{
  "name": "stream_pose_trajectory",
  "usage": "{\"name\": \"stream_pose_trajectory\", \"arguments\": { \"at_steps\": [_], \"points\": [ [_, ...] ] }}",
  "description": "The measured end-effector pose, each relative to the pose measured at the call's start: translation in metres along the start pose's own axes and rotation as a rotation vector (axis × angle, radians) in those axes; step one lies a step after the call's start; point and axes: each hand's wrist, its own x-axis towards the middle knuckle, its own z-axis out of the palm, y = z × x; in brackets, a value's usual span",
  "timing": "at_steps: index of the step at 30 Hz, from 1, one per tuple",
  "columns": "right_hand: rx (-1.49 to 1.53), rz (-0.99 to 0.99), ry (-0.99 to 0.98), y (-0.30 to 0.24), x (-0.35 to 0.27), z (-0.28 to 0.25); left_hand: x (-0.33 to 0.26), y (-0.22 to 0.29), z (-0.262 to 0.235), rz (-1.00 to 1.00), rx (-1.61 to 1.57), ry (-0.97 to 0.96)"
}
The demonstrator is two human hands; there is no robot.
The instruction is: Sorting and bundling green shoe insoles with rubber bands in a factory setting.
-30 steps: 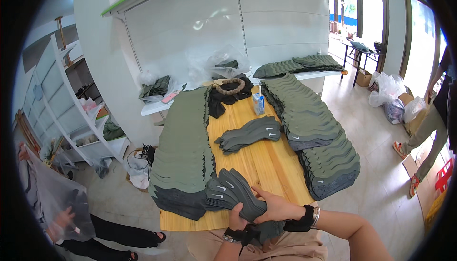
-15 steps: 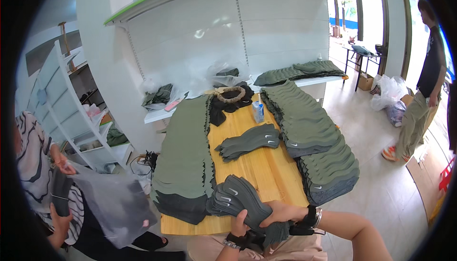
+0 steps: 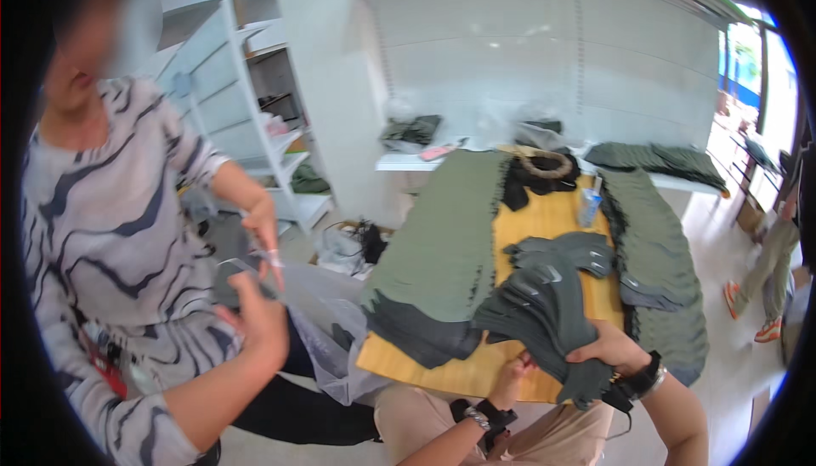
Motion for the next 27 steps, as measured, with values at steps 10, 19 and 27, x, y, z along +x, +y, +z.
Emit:
{"name": "stream_pose_trajectory", "arguments": {
  "at_steps": [10, 19, 27],
  "points": [
    [-0.107, -0.089, 0.09, -0.038, 0.031, -0.008, 0.001, 0.02, 0.003, -0.136, 0.214, -0.125],
    [-0.539, -0.266, 0.151, -0.065, 0.104, -0.049, -0.002, 0.014, 0.002, -0.195, 0.203, -0.208],
    [-0.806, -0.139, 0.04, -0.051, 0.167, -0.089, -0.007, 0.034, 0.005, -0.247, 0.207, -0.186]
  ]
}}
